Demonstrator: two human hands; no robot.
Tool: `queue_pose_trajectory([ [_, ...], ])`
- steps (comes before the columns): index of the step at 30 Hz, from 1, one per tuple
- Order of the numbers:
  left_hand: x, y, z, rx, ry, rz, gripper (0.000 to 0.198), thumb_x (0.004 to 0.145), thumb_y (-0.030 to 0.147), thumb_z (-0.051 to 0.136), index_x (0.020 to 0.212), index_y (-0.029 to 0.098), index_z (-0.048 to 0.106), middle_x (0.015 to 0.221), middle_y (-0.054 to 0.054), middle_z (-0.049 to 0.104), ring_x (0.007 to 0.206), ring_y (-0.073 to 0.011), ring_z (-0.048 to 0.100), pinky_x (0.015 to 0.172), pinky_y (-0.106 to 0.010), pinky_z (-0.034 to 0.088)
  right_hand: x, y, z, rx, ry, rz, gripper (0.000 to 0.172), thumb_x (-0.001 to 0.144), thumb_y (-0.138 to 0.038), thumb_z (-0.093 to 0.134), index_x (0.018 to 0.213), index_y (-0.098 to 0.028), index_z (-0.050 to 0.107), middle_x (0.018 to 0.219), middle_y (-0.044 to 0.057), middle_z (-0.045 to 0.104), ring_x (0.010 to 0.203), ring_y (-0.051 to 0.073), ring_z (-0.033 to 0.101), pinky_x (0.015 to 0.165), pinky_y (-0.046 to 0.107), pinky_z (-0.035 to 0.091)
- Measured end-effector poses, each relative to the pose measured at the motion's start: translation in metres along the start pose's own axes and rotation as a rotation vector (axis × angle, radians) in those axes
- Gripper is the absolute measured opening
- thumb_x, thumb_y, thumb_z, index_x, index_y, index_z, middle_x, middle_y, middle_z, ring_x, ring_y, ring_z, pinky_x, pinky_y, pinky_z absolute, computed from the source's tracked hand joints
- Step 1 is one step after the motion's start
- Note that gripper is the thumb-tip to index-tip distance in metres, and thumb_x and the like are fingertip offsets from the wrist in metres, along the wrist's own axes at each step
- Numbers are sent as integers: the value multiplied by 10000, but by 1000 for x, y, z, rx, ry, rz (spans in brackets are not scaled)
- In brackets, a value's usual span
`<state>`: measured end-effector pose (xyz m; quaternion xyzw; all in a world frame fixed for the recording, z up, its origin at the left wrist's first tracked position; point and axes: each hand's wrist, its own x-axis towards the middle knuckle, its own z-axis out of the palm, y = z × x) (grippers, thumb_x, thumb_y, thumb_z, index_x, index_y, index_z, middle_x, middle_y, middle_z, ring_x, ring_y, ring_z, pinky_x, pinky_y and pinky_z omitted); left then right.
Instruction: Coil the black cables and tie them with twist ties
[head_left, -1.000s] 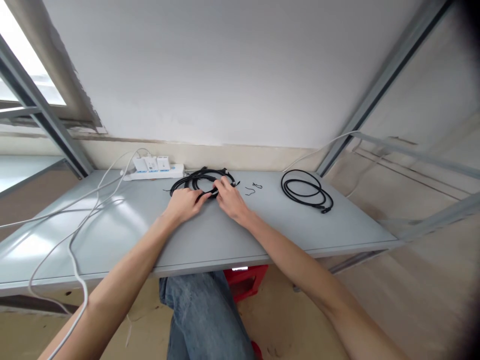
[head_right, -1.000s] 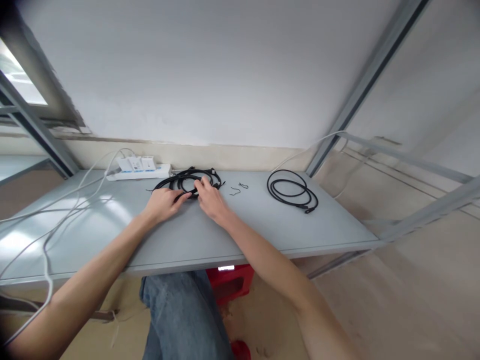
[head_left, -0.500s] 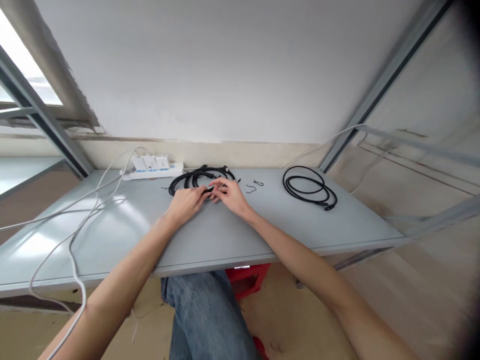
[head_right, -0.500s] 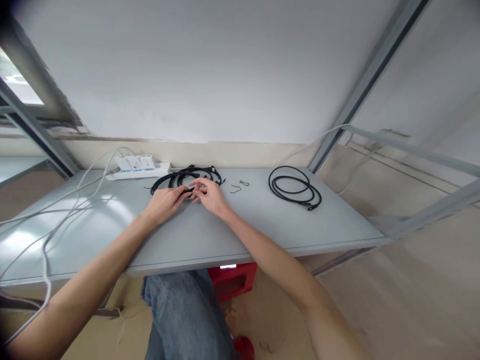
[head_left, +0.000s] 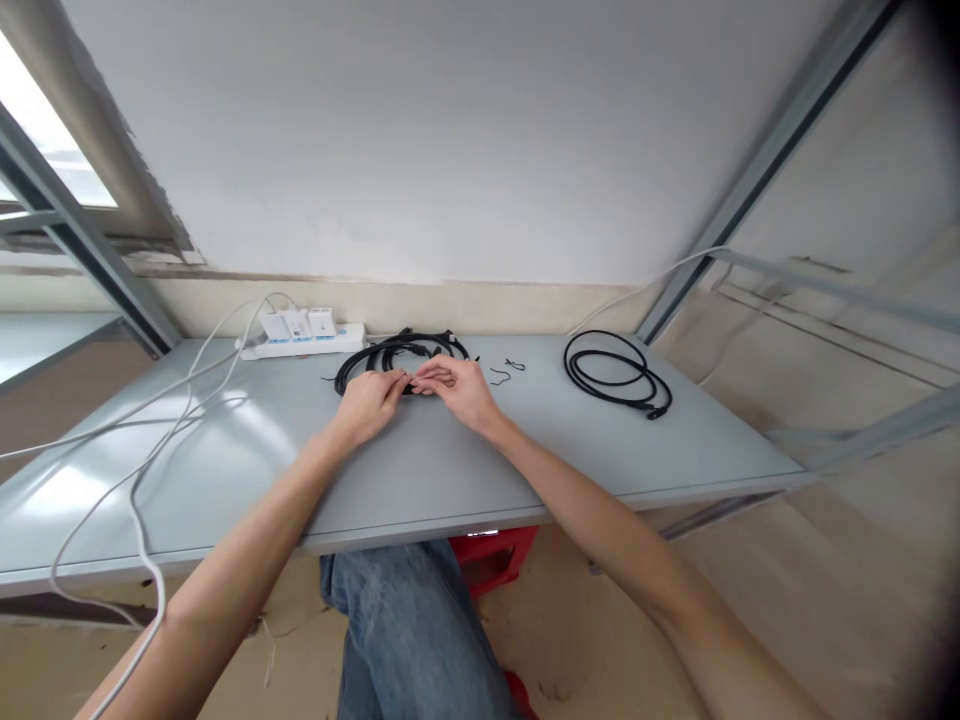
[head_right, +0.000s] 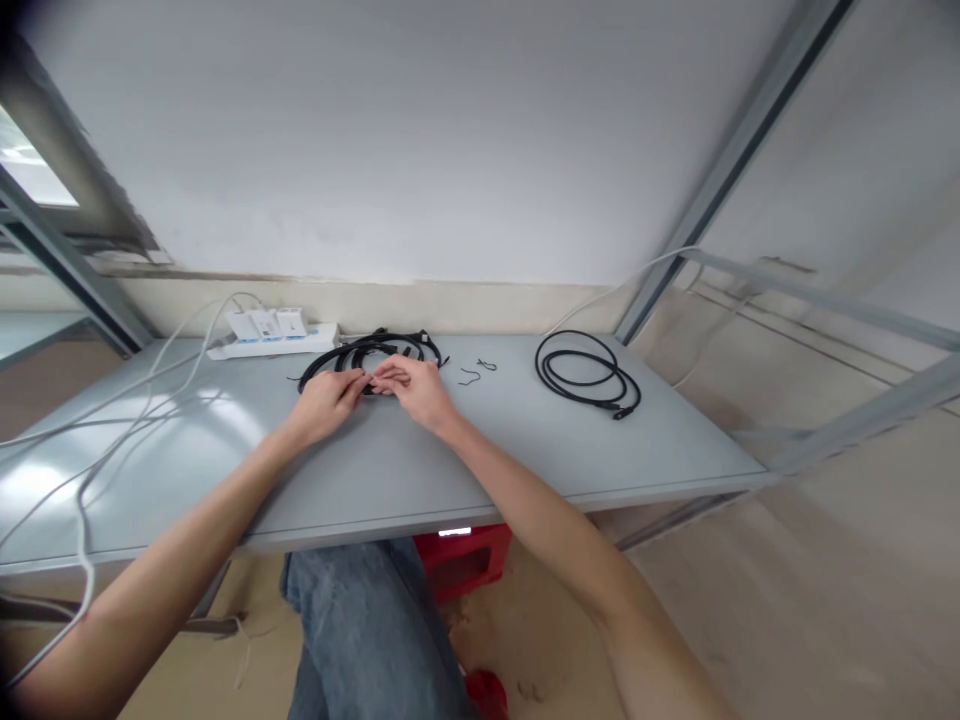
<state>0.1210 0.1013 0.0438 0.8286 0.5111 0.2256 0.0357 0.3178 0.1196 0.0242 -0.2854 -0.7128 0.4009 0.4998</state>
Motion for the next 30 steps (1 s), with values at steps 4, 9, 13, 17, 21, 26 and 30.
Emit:
queue_pose_trajectory([
  [4, 1, 0, 1, -35, 63, -28, 451, 1048, 435, 375, 781, 204, 656, 746, -73, 709, 705, -215, 611, 648, -309, 329, -4, 3, 4, -309, 77, -117, 188, 1002, -233, 597, 888, -234, 747, 910, 20, 782, 807, 175, 754, 790, 321, 613],
  [9, 1, -2, 2, 19, 89, -36, 468, 1043, 428, 375, 814, 201, 714, 761, -84, 732, 716, -226, 632, 652, -318, 330, -3, -2, 10, -577, 169, -321, 255, 995, -204, 629, 757, -235, 716, 964, 54, 705, 962, 201, 644, 875, 354, 565],
  [13, 0, -2, 4, 126, 38, -8, 479, 1045, 409, 346, 873, 202, 742, 814, -112, 758, 787, -265, 682, 653, -329, 343, 0, -4, 11, -548, 128, -351, 246, 989, -175, 610, 750, -214, 650, 1033, 60, 618, 935, 176, 621, 853, 325, 559],
  [17, 0, -2, 7, 210, -3, 10, 479, 1043, 409, 347, 969, 188, 765, 857, -143, 771, 831, -296, 713, 657, -335, 369, 2, -1, 11, -401, 86, -317, 225, 981, -182, 608, 758, -209, 612, 977, 48, 647, 890, 167, 638, 844, 319, 546],
  [21, 1, 0, 7, 232, -30, 24, 525, 1051, 447, 330, 1000, 181, 780, 878, -158, 778, 858, -312, 729, 678, -340, 405, 6, 2, 14, -260, 145, -199, 238, 932, -276, 699, 719, -210, 616, 821, 22, 655, 812, 176, 631, 814, 336, 536],
  [26, 0, -1, 5, 229, -51, 44, 562, 1061, 465, 304, 1024, 184, 789, 910, -164, 790, 847, -306, 736, 701, -345, 428, 9, 4, 14, -89, 161, -38, 130, 819, -296, 781, 868, -209, 698, 776, -4, 681, 748, 163, 618, 785, 326, 527],
  [30, -2, 1, 2, 214, -89, 130, 507, 1052, 427, 321, 1155, 190, 756, 931, -135, 797, 818, -283, 737, 703, -332, 437, 9, 0, 10, -64, 167, -47, 234, 777, -268, 783, 997, -211, 728, 757, -21, 663, 683, 139, 561, 710, 297, 499],
])
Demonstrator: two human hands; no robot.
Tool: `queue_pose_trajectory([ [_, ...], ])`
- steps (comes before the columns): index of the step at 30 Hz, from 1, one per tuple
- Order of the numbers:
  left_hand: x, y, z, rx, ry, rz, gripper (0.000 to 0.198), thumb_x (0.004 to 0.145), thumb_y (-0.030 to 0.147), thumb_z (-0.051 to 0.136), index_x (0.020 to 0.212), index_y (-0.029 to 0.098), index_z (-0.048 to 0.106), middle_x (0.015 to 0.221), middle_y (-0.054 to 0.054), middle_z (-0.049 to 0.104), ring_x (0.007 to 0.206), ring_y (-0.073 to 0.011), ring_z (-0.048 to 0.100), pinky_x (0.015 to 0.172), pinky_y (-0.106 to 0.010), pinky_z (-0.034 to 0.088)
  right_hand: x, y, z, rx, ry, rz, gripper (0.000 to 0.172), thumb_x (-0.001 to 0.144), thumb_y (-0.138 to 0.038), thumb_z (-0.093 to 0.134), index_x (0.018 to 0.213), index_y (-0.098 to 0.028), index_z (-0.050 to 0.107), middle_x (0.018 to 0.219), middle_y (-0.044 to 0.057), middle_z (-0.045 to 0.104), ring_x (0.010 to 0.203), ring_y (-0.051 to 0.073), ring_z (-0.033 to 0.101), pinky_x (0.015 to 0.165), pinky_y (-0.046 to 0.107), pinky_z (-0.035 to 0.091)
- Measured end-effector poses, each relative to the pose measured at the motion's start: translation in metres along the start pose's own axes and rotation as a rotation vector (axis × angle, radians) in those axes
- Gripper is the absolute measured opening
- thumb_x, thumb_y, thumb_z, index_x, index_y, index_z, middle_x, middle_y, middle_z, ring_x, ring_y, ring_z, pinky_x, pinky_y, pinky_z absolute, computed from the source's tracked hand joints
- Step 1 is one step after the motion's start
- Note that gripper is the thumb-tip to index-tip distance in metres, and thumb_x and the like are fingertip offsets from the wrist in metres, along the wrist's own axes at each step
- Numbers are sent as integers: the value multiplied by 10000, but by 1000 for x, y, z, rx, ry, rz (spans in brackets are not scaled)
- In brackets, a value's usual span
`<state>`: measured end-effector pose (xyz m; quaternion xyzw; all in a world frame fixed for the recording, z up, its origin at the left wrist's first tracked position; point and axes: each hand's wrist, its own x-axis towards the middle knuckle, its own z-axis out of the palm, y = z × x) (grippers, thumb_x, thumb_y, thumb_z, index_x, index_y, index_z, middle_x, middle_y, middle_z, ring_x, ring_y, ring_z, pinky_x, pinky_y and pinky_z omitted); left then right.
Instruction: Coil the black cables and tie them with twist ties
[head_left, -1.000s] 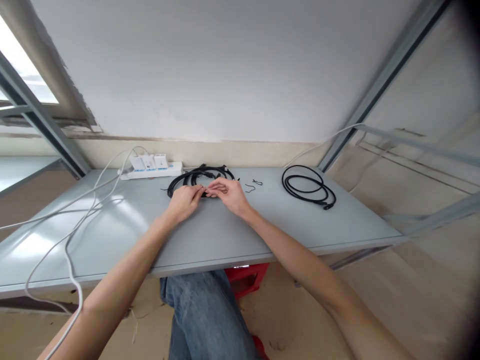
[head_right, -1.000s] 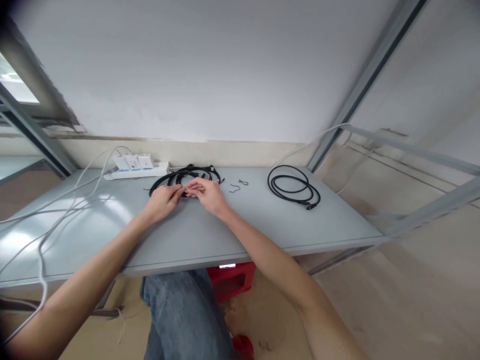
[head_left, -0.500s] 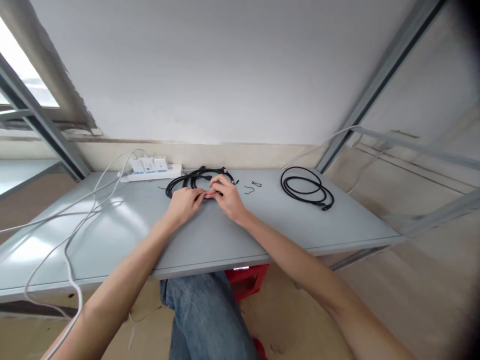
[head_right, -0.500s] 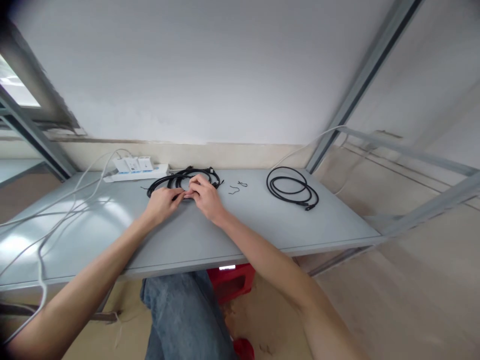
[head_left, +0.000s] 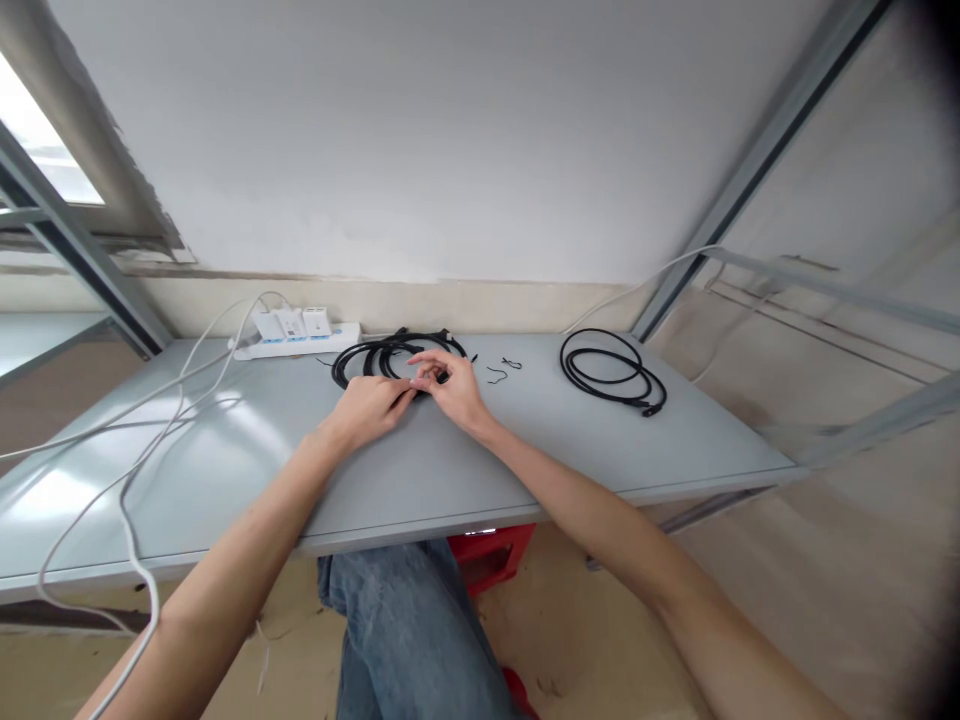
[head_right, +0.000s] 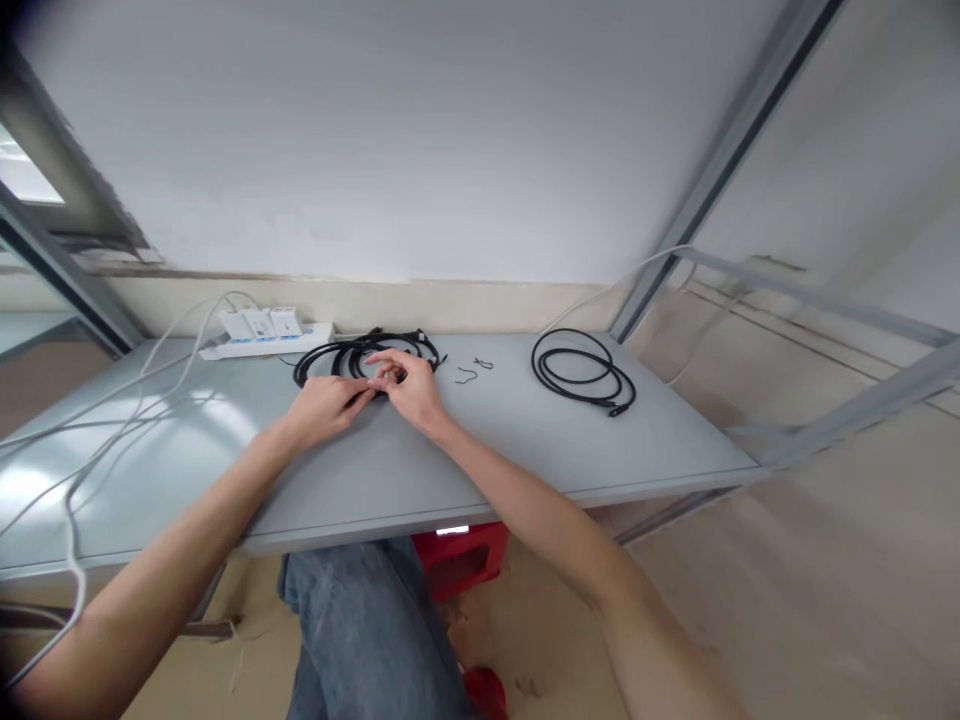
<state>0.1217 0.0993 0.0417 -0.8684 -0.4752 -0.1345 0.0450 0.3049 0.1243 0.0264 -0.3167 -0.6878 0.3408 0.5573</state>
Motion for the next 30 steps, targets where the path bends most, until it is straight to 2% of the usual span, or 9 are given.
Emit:
queue_pose_trajectory([
  [3, 0, 6, -2, -31, 10, 13, 489, 1017, 492, 429, 1302, 196, 694, 964, -119, 800, 834, -288, 738, 694, -323, 442, 0, -2, -3, -8, 61, 18, 177, 784, -293, 778, 932, -207, 731, 767, -5, 671, 684, 143, 570, 697, 298, 502],
  [9, 5, 11, 0, -20, 100, -73, 545, 1083, 495, 295, 1176, 197, 742, 888, -127, 789, 807, -263, 733, 673, -306, 414, -2, -3, -7, -100, 97, -4, 184, 882, -384, 739, 900, -210, 682, 751, 10, 668, 713, 166, 611, 707, 306, 525],
  [11, 4, 8, 1, 1, 96, -75, 540, 1085, 490, 300, 1140, 193, 747, 895, -129, 788, 804, -258, 731, 671, -304, 408, -2, -4, -11, -203, 15, -113, 139, 941, -348, 692, 945, -209, 687, 820, 23, 669, 768, 171, 616, 751, 312, 530],
  [16, 1, 2, 5, 39, 52, -17, 598, 1093, 514, 268, 1034, 180, 761, 913, -153, 784, 823, -283, 732, 671, -319, 416, -2, -11, -26, -568, -326, -427, 126, 1042, -242, 571, 1066, -192, 684, 1058, 91, 647, 1033, 223, 595, 940, 379, 500],
  [19, 1, 1, 6, 11, 58, 6, 627, 1092, 553, 254, 1021, 190, 760, 907, -149, 783, 818, -277, 729, 681, -316, 428, -3, -14, -29, -792, -390, -475, 204, 1073, -242, 502, 972, -175, 667, 967, 96, 633, 971, 241, 568, 892, 386, 481],
  [22, 1, -2, 7, -21, 76, 38, 597, 1091, 556, 283, 1029, 195, 754, 934, -138, 784, 846, -270, 730, 705, -313, 445, -4, -14, -28, -858, -394, -512, 246, 1078, -237, 483, 912, -172, 652, 918, 93, 634, 937, 241, 564, 868, 380, 465],
  [24, 1, -6, 7, -49, 89, 68, 515, 1087, 526, 343, 1095, 205, 744, 994, -129, 786, 890, -269, 731, 728, -312, 459, -4, -13, -26, -789, -344, -473, 238, 1065, -250, 523, 869, -179, 637, 864, 67, 630, 883, 222, 571, 831, 354, 463],
  [27, 1, -9, 8, -72, 87, 96, 390, 1075, 425, 416, 1181, 208, 722, 1044, -122, 781, 934, -270, 731, 750, -314, 473, -5, -9, -25, -640, -252, -287, 230, 1025, -274, 600, 811, -190, 610, 760, 10, 606, 729, 168, 554, 704, 288, 442],
  [30, 0, -10, 7, -76, 58, 117, 365, 1075, 365, 411, 1141, 199, 729, 1010, -119, 779, 913, -267, 731, 756, -318, 480, -7, -7, -29, -654, -311, -199, 214, 1015, -276, 610, 819, -191, 611, 737, -10, 603, 674, 149, 535, 646, 264, 406],
])
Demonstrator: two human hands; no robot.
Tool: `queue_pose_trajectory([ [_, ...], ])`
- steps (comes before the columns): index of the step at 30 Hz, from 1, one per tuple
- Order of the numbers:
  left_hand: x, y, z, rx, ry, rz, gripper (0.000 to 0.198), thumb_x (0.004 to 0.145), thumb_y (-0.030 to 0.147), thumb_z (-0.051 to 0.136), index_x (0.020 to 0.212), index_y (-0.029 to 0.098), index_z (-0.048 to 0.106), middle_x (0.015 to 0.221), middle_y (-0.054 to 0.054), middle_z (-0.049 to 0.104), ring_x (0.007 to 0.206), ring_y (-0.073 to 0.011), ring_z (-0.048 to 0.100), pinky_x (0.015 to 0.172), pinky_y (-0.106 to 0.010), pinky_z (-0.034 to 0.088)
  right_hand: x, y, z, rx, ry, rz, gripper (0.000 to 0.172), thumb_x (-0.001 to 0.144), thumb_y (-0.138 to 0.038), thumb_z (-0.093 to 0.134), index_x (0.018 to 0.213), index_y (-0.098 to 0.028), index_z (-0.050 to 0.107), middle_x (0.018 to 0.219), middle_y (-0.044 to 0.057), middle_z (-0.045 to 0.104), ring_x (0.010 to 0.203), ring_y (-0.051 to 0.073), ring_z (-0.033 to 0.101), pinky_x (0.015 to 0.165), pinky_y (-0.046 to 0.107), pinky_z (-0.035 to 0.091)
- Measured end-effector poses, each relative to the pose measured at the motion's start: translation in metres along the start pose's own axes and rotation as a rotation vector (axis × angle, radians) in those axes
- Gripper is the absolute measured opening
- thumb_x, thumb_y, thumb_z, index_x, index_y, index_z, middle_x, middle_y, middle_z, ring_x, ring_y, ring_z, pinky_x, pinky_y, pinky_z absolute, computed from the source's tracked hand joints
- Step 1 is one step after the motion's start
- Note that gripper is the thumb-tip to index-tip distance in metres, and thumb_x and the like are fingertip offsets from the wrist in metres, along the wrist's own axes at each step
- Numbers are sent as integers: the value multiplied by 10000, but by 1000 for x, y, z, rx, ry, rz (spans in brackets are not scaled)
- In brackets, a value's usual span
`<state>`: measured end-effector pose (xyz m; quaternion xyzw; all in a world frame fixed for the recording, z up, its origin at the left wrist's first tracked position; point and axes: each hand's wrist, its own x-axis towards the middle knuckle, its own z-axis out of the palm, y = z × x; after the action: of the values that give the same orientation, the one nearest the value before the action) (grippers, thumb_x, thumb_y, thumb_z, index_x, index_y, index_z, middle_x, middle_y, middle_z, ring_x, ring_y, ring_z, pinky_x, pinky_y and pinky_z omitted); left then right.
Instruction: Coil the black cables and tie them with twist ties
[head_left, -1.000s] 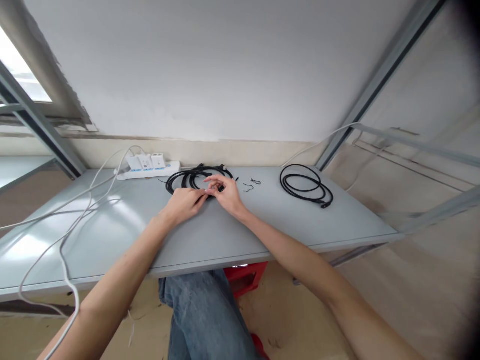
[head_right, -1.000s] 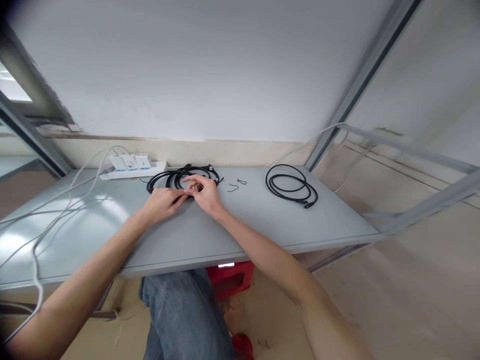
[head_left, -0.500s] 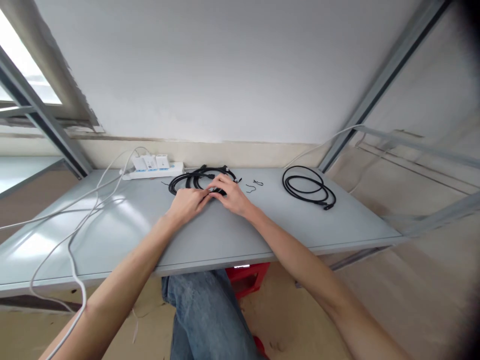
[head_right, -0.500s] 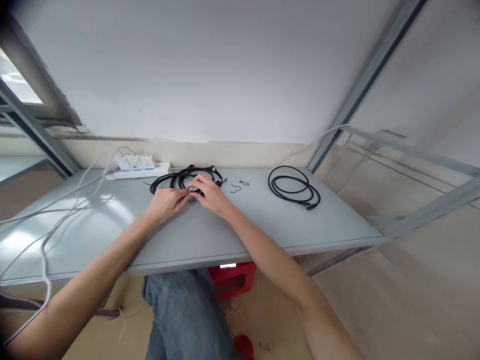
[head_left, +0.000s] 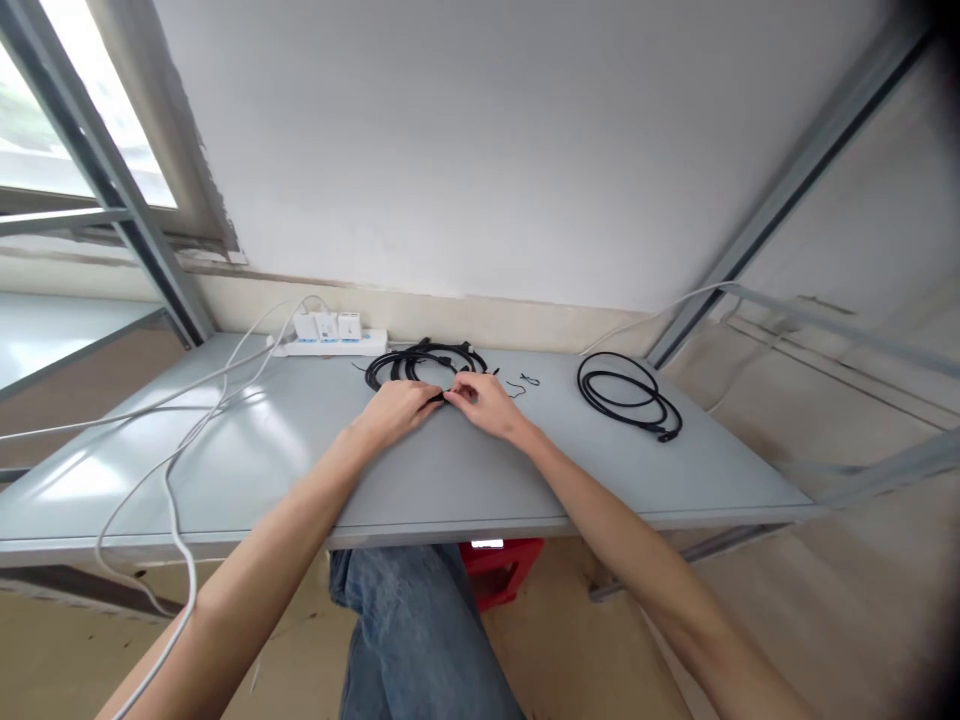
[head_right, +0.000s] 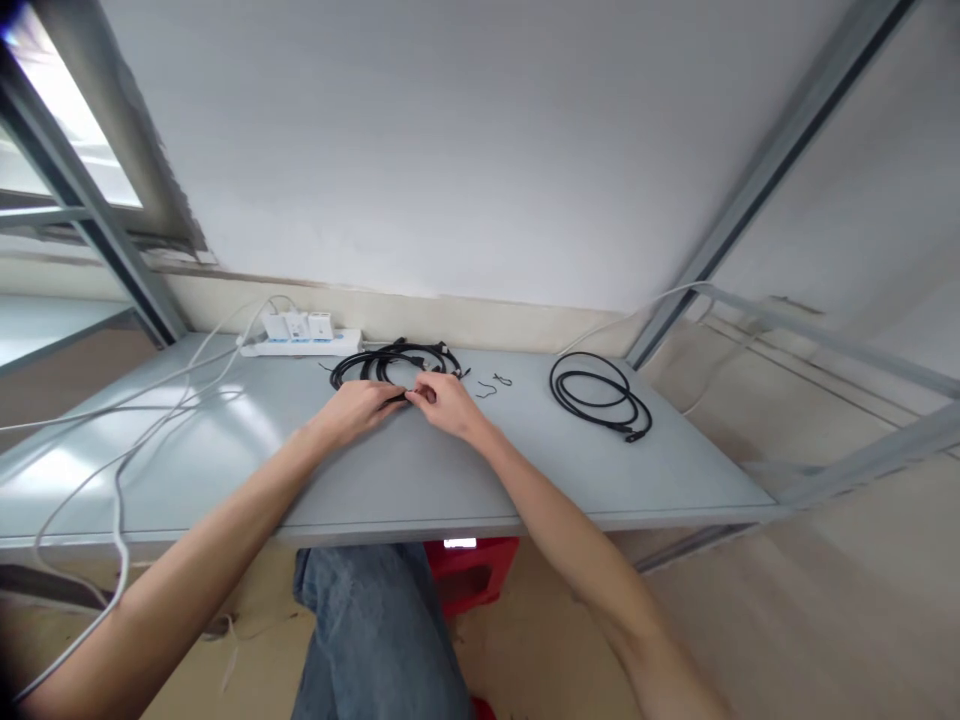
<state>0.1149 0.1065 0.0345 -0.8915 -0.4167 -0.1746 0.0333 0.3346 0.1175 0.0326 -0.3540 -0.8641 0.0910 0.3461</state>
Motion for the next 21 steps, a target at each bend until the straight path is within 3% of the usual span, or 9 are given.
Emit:
queue_pose_trajectory([
  [4, 1, 0, -1, -3, -10, 11, 349, 1069, 355, 434, 1096, 195, 742, 1002, -123, 780, 919, -262, 732, 774, -315, 486, -3, -2, -10, -356, -159, -224, 176, 1033, -318, 609, 944, -174, 656, 921, 67, 663, 846, 204, 588, 748, 311, 419],
  [8, 2, -3, 2, 5, -8, -2, 364, 1063, 389, 459, 1081, 177, 754, 997, -142, 781, 925, -279, 733, 765, -327, 485, 15, -7, -16, -655, -237, -410, 180, 1020, -336, 639, 1015, -162, 685, 979, 123, 681, 911, 249, 592, 780, 356, 408],
  [12, 3, -7, 5, -4, 0, -36, 367, 1047, 389, 481, 1022, 158, 765, 989, -161, 781, 928, -297, 731, 766, -344, 482, 41, -11, -16, -648, -310, -529, 195, 1026, -185, 570, 900, -181, 718, 879, 106, 701, 850, 236, 600, 760, 375, 408],
  [17, 3, -9, 5, -30, -18, -79, 327, 1004, 317, 495, 925, 157, 769, 932, -167, 777, 903, -292, 727, 764, -343, 478, 55, -16, -13, -718, -459, -652, 288, 927, -41, 565, 741, -197, 722, 836, 96, 725, 830, 227, 614, 745, 393, 437],
  [21, 4, -12, 6, -57, -7, -111, 337, 978, 305, 485, 886, 154, 772, 913, -186, 773, 906, -314, 727, 776, -359, 481, 49, -19, 0, -572, -348, -563, 330, 896, -80, 607, 600, -219, 654, 728, 83, 700, 827, 242, 634, 771, 436, 477],
])
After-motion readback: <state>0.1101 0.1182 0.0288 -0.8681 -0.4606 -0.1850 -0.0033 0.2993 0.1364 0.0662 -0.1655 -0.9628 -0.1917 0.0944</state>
